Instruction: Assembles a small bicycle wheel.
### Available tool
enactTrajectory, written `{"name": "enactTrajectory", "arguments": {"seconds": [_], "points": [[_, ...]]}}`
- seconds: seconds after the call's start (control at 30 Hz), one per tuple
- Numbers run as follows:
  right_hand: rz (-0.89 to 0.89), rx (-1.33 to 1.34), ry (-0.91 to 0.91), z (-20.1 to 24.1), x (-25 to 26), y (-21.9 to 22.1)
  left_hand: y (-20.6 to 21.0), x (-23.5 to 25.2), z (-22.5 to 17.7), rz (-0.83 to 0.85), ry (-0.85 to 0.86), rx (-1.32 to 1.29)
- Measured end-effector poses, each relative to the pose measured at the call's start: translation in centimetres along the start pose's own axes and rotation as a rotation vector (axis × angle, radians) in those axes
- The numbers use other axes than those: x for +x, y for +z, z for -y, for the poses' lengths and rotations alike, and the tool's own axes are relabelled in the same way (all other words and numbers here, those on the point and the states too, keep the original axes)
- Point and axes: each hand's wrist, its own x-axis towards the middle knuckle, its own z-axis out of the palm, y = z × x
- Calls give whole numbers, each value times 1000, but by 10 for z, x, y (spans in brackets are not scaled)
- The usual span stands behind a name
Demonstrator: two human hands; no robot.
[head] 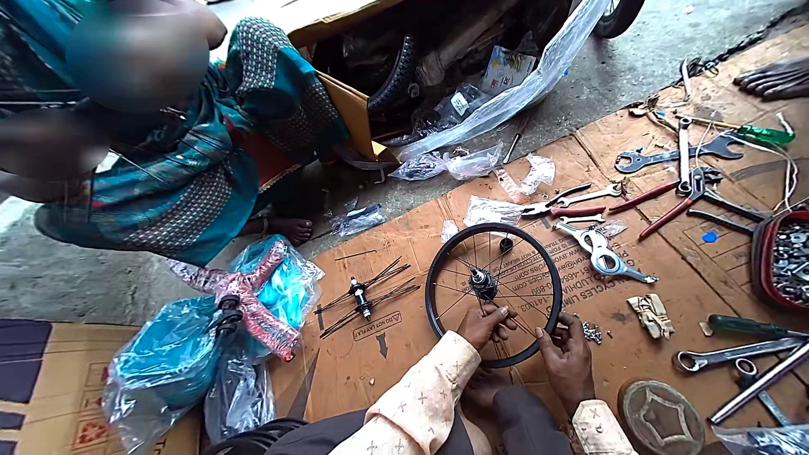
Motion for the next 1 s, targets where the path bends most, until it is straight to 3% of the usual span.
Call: {"name": "enactTrajectory", "arguments": {"seconds": [0.43,0.6,1.0], "points": [[51,39,68,6,4,-4,13,-4,5,-66,-18,-275],[75,177,157,15,9,-6,19,-4,22,-105,90,-416],[122,324,204,16,13,-6,43,0,13,-285,94,-426]]}}
